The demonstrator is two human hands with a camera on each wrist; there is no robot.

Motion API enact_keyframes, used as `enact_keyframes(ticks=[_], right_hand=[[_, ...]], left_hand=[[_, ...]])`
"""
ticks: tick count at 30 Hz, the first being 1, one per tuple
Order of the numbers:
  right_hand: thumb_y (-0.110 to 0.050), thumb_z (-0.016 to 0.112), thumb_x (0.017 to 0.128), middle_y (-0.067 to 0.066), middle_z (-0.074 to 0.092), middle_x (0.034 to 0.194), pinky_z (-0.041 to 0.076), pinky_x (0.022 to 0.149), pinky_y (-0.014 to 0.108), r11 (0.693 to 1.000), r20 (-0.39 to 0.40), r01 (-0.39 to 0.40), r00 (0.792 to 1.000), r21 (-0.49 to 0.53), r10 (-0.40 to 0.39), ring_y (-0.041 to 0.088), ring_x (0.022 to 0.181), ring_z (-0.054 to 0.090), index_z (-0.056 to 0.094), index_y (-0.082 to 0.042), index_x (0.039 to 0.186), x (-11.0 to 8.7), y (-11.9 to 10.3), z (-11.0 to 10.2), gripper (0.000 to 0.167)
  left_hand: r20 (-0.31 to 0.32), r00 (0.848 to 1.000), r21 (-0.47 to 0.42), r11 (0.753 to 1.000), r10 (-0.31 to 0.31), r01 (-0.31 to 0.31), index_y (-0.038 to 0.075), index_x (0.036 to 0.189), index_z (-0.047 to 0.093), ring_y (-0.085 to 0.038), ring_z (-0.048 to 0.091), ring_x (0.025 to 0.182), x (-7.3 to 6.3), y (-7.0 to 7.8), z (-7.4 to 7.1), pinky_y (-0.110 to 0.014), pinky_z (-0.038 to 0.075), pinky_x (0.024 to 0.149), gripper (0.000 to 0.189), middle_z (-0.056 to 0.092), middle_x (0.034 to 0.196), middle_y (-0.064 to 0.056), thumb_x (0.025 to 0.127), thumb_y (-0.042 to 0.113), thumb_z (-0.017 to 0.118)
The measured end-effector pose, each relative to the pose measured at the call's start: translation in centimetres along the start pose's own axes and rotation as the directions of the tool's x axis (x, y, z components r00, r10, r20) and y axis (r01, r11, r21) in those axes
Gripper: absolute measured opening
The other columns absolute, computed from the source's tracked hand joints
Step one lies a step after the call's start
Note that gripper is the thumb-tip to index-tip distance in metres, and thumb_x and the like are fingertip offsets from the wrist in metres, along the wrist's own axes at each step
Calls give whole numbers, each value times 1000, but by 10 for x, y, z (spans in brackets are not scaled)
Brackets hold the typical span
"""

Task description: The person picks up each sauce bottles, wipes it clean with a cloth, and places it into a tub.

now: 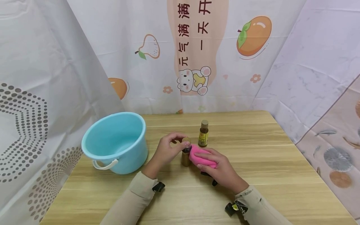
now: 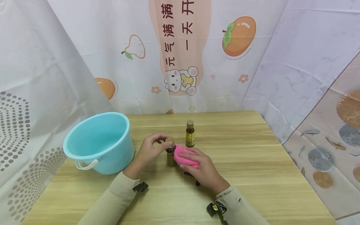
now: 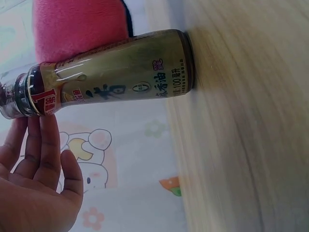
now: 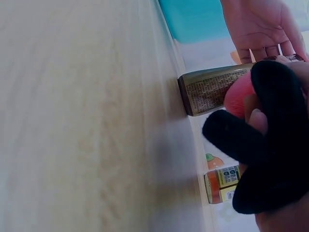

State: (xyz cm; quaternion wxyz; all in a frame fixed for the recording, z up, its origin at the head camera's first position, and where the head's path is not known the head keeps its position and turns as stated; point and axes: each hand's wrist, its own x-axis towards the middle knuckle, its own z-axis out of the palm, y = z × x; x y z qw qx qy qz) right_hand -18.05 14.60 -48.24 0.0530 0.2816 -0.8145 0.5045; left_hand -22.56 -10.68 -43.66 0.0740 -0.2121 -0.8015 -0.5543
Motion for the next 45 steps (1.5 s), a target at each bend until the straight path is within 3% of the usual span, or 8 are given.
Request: enact_keyframes(ticks=[9,16,31,37,45], right_hand=[[-34,76,96,-2,55,150,58,99,31,998,31,-3,1000,-56,5,24,134,59,69,-35,134,0,5,1,39],[-33,78,94,-6,59,144,59,97,30,997,46,-30,998,-76,34,20,130,61,69,-37,132,-1,7,2,39],[-32,79,93,-8,62,139,59,95,30,990,69,-85,993,-114,93,18,128,62,70,-38,132,-1,5,2,40],[-33,79,94,-8,61,140,59,96,31,993,57,-57,996,-104,63,18,128,62,69,-36,133,-1,4,2,40],[-31,78,95,-4,58,145,59,97,33,996,27,26,999,-84,-24,21,130,60,69,-34,134,-1,5,3,40]], left_hand=[[-2,1000,7,1000,7,-7,20,114,74,-13,65,102,1,-2,0,-41,51,93,26,73,107,6,94,34,79],[-11,1000,8,1000,-20,20,20,112,73,-14,64,101,1,-2,1,-40,50,93,26,73,105,7,92,35,81],[-58,997,-29,999,-43,41,15,107,73,-20,63,99,-1,3,4,-42,49,90,26,73,103,-3,88,30,85],[-60,998,-35,999,-33,31,15,104,72,-20,64,101,0,0,4,-46,52,94,26,73,105,0,88,31,84],[-53,998,-83,996,-43,39,10,105,71,-33,65,105,0,-1,5,-55,52,96,26,72,108,-7,89,26,84]])
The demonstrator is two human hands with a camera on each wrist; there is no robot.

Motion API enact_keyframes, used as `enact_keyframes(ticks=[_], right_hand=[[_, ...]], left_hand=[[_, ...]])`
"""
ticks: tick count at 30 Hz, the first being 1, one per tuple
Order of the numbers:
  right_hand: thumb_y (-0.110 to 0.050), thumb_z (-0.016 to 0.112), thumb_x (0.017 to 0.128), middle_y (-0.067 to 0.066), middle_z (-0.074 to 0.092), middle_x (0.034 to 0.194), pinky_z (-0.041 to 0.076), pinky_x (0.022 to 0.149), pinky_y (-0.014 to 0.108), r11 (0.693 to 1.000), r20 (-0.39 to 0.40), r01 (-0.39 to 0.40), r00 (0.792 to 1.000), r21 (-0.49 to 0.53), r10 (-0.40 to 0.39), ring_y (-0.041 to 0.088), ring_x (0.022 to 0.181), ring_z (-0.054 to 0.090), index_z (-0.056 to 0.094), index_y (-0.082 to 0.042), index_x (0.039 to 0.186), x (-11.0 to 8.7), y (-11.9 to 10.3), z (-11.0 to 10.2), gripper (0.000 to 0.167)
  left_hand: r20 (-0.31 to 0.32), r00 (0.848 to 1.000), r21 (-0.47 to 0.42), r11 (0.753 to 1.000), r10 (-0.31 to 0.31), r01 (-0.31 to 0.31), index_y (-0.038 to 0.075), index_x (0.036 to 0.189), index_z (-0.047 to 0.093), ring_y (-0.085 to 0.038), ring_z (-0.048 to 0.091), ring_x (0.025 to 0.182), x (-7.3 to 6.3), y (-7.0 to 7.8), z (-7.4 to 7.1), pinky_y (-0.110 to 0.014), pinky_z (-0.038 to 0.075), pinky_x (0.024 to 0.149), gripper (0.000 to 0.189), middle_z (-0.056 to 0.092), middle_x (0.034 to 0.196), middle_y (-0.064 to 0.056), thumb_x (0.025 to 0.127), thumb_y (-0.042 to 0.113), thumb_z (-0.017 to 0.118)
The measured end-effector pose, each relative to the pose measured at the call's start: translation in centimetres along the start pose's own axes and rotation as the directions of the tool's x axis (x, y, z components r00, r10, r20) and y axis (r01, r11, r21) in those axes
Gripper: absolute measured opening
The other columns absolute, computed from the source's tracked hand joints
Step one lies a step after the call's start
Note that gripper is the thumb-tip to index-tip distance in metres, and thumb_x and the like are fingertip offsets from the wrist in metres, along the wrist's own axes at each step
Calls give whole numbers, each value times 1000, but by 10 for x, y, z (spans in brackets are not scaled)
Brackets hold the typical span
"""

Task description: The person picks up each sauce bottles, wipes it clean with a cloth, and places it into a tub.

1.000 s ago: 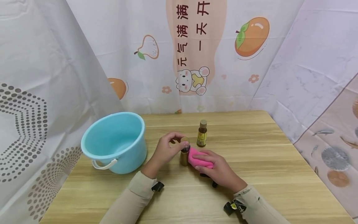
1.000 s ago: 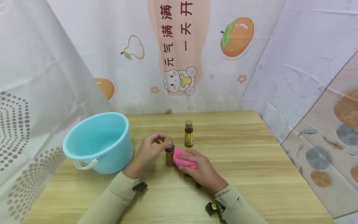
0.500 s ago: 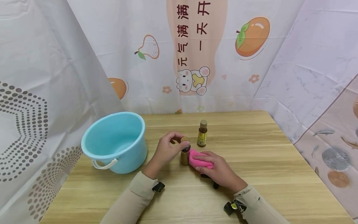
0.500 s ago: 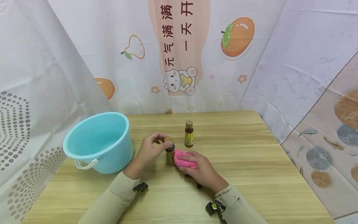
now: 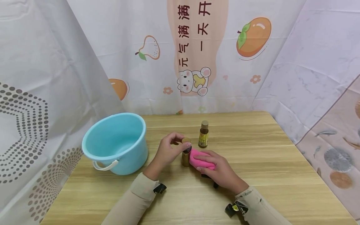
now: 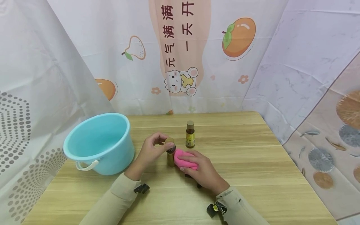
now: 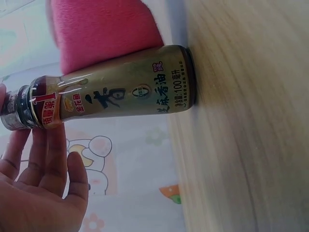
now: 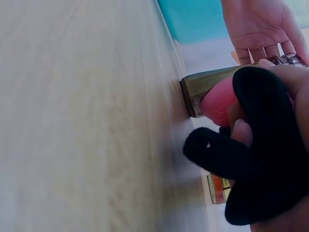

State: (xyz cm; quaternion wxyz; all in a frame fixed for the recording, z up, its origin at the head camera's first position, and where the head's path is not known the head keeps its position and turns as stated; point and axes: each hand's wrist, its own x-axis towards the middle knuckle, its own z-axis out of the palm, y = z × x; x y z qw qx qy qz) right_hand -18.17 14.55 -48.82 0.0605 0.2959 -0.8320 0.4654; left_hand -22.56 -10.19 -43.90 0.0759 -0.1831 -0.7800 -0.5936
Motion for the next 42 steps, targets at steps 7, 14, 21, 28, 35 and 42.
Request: enact_keyframes(ticks=[7,14,21,28,35,42], right_hand=[[-31,78,95,-3,56,148,58,99,31,999,-20,18,1000,40,-17,22,133,58,69,-35,133,0,-3,-1,40],[-31,77,95,-5,55,149,58,100,30,998,-54,49,997,46,-46,23,134,57,70,-33,133,-1,-4,-1,39],[-28,77,95,-4,54,150,58,98,29,995,-66,71,996,67,-67,22,134,57,70,-32,134,-1,-4,-2,40],[-29,77,95,-4,55,149,60,96,29,996,-42,77,996,46,-75,22,132,58,70,-32,133,0,-5,-1,38],[-24,79,94,-1,58,146,60,94,28,993,-31,116,993,20,-115,23,130,60,71,-30,132,1,-3,0,39],[-23,79,94,-1,58,145,61,93,28,996,-9,92,996,19,-92,23,129,61,72,-29,131,0,-2,1,39]], left_hand=[[4,999,1,999,-33,33,5,107,69,-36,64,107,0,0,1,-51,51,94,26,71,111,-12,88,17,84],[6,999,17,999,-38,38,1,105,67,-33,63,104,-4,21,1,-49,51,93,24,71,107,-15,90,13,81],[6,1000,31,999,-29,29,11,99,67,-23,62,99,-2,8,1,-43,51,88,26,70,108,-4,87,24,86],[4,998,9,998,-57,57,9,100,65,-27,61,98,-3,5,2,-43,50,85,27,69,107,-7,86,20,86],[9,999,14,999,-45,45,12,96,64,-23,62,96,-2,2,0,-40,51,83,30,69,104,-4,86,28,87],[11,999,37,999,-38,38,13,95,63,-22,64,95,-2,0,0,-40,52,82,31,68,104,-2,86,31,87]])
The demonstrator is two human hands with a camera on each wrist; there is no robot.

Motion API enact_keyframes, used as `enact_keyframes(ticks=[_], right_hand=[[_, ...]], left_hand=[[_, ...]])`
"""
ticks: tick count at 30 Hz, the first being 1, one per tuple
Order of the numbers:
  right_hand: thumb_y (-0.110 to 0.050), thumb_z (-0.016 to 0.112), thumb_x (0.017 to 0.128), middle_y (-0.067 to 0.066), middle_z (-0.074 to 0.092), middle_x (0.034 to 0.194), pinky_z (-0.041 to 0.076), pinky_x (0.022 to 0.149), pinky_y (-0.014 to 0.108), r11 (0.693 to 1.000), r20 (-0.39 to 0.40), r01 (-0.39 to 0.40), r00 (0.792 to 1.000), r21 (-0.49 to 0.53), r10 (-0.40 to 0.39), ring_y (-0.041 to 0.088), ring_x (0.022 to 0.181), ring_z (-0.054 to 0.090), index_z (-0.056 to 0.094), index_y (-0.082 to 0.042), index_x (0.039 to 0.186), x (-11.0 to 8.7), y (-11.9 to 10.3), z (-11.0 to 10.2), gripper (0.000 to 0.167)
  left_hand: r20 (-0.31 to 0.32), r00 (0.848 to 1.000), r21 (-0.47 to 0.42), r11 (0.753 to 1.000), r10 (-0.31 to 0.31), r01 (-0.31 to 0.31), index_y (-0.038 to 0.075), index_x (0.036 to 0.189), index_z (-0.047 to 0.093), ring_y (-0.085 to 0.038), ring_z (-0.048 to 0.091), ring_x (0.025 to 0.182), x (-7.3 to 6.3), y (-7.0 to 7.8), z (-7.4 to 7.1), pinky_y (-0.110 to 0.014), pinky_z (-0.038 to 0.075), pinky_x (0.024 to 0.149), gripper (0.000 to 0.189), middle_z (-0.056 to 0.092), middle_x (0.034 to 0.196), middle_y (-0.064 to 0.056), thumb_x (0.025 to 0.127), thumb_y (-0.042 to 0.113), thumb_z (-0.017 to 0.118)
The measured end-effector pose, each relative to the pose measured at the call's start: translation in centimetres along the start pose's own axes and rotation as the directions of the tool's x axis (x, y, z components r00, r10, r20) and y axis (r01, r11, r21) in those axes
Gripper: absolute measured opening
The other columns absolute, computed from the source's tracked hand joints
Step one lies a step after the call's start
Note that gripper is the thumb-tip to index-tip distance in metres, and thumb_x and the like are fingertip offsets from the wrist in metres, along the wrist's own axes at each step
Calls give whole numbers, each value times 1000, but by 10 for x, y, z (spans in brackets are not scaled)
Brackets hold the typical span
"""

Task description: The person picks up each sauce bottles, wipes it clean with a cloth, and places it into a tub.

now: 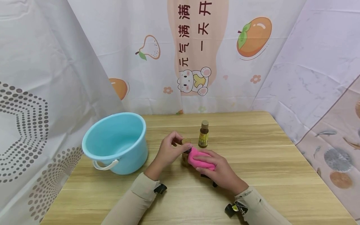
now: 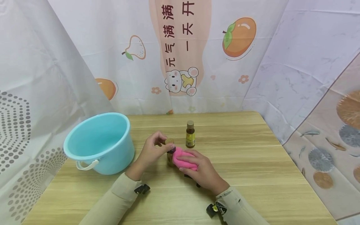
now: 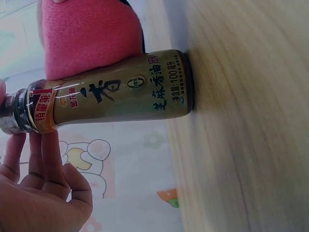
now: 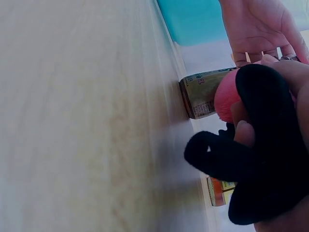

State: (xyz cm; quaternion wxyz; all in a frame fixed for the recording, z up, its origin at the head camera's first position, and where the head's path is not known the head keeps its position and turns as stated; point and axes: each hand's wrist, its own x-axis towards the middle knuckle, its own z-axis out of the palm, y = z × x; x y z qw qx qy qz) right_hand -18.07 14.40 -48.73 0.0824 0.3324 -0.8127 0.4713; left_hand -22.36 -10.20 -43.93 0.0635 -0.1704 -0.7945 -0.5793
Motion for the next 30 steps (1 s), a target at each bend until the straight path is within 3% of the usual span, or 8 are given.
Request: enact_keyframes(ticks=[7,14,23,26,30], right_hand=[[-27,78,94,-5,60,143,60,95,32,999,21,-42,999,-30,43,22,128,62,71,-32,132,-1,1,0,38],[-34,78,94,-9,62,139,60,94,31,989,70,-138,987,-53,142,18,127,62,69,-38,132,-1,4,0,39],[-35,79,93,-8,62,139,59,97,34,988,67,-145,987,-59,149,19,129,61,70,-36,131,0,4,-1,39],[-35,79,93,-8,62,139,59,98,35,987,63,-150,986,-63,154,18,129,61,70,-37,131,-1,4,-1,39],[-34,79,93,-7,63,139,58,100,39,987,55,-142,988,-73,146,19,130,61,70,-36,131,0,5,0,38]], left_hand=[[-8,1000,12,1000,1,-1,15,96,62,-20,64,96,0,0,1,-40,52,83,30,69,106,0,86,31,86],[-28,1000,23,1000,0,0,14,99,63,-19,65,99,0,-1,2,-40,51,87,32,69,111,0,86,31,87],[-52,999,64,998,10,-7,18,101,63,-15,63,101,-1,1,3,-44,51,94,36,68,110,3,86,41,85],[-45,999,70,997,19,-16,22,109,66,-13,62,106,0,1,1,-46,50,99,33,69,110,7,90,45,80],[-7,998,35,997,69,-69,20,122,71,-15,63,115,0,1,-3,-52,48,105,28,71,118,6,99,37,71]])
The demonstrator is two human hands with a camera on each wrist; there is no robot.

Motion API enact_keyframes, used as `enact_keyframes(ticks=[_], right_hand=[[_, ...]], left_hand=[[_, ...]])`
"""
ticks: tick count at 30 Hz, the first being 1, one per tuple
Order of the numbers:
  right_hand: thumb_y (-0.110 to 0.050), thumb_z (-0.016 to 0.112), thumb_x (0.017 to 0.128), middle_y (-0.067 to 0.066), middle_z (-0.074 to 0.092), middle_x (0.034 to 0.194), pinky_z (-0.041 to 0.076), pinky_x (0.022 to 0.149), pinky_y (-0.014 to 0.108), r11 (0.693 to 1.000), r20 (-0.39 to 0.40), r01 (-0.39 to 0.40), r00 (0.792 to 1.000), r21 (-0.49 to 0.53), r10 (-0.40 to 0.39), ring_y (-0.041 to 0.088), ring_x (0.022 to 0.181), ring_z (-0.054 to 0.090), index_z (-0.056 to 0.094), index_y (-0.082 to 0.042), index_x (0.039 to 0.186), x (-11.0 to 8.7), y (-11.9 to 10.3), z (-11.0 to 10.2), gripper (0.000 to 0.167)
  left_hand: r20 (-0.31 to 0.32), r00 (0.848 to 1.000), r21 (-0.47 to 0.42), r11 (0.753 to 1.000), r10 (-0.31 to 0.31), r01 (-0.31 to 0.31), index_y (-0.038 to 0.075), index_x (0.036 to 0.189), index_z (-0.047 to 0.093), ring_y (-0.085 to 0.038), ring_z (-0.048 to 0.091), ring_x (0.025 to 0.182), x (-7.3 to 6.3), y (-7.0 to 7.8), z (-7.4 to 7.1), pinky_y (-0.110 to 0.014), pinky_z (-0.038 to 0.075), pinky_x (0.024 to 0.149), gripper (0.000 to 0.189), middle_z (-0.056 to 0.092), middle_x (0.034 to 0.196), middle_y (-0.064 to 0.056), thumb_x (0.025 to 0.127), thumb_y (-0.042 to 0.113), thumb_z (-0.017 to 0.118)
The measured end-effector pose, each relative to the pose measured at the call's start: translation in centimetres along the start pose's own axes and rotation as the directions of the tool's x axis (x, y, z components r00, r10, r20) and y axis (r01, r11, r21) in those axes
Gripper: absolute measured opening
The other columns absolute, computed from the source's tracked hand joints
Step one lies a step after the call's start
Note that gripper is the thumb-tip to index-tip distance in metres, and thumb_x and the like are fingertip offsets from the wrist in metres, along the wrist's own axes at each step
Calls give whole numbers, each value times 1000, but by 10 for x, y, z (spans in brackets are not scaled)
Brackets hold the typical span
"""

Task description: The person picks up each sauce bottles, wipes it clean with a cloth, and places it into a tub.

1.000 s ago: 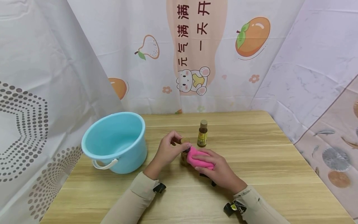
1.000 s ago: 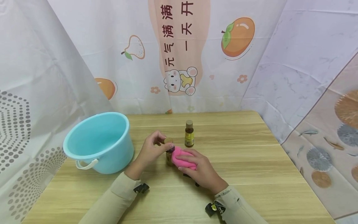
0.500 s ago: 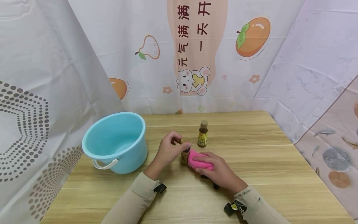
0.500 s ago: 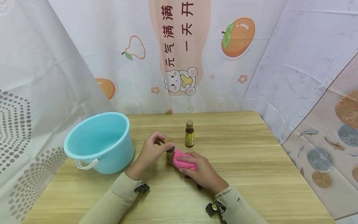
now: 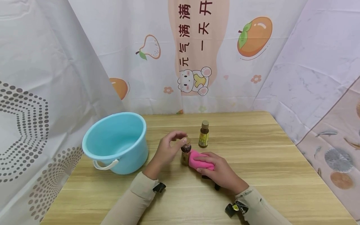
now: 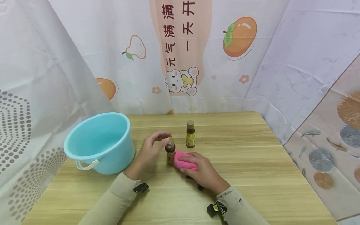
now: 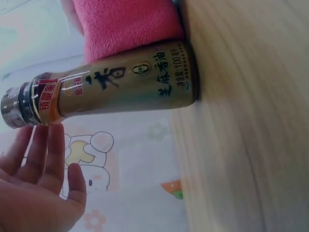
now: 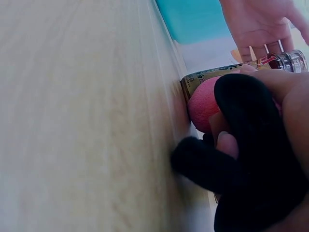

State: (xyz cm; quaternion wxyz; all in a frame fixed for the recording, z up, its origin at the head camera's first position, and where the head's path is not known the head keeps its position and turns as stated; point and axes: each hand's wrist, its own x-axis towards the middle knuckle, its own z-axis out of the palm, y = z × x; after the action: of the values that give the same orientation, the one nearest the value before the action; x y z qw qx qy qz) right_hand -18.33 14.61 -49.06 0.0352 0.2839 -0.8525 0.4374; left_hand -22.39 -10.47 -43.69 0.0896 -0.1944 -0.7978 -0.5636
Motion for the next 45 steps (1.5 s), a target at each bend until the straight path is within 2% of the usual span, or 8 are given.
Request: enact_keyframes(ticks=[3,6,13,19,25,33,40,45], right_hand=[[-33,79,94,-5,63,140,58,99,39,1000,-6,15,1000,-2,-15,20,130,61,70,-35,131,0,0,0,39],[-31,79,94,-6,62,140,59,97,36,1000,-9,18,1000,10,-18,20,129,61,70,-35,131,0,0,0,39],[-31,79,94,-9,61,141,59,97,34,999,-28,32,999,27,-31,19,129,61,70,-38,130,0,0,1,38],[-32,78,95,-7,59,143,59,99,36,998,-46,53,998,33,-52,21,130,60,70,-36,132,-1,-2,0,38],[-33,77,95,-4,58,146,58,100,34,996,-72,75,995,45,-72,23,133,59,70,-36,132,-1,-4,0,38],[-34,77,95,-6,54,150,57,101,32,994,-87,74,994,85,-66,23,135,57,69,-37,133,-1,-8,-2,38],[-30,77,95,-7,54,150,56,103,31,987,-106,90,991,133,-76,22,137,55,69,-33,134,-1,-10,-4,39],[-21,78,94,-4,56,149,59,98,29,975,-143,124,985,185,-98,22,134,57,70,-28,135,-1,-10,-5,42]], left_hand=[[27,1000,-27,1000,15,-14,15,123,73,-18,63,116,0,1,-2,-56,47,107,28,73,120,2,100,30,70],[38,999,-49,999,1,1,13,122,74,-21,64,115,-1,0,-3,-59,46,106,27,73,119,-2,99,28,72],[41,999,-25,1000,0,1,22,117,75,-17,65,112,0,0,-3,-53,51,103,23,74,115,3,97,32,75],[44,999,-23,1000,11,-10,20,117,74,-18,66,110,0,0,-3,-51,51,104,23,75,113,2,96,30,76],[41,999,0,1000,0,0,21,115,74,-16,64,107,1,-1,-2,-44,50,102,24,74,112,5,95,33,77],[49,999,-7,1000,3,-3,11,116,72,-15,64,104,1,-1,-3,-45,51,99,33,73,106,6,94,34,78],[50,999,-2,1000,5,-5,12,116,70,-16,63,103,1,-3,-2,-44,48,94,33,73,112,-6,93,35,78],[37,999,14,1000,-3,2,12,116,70,-15,62,103,1,-3,-2,-40,47,90,34,72,112,-1,93,36,79]])
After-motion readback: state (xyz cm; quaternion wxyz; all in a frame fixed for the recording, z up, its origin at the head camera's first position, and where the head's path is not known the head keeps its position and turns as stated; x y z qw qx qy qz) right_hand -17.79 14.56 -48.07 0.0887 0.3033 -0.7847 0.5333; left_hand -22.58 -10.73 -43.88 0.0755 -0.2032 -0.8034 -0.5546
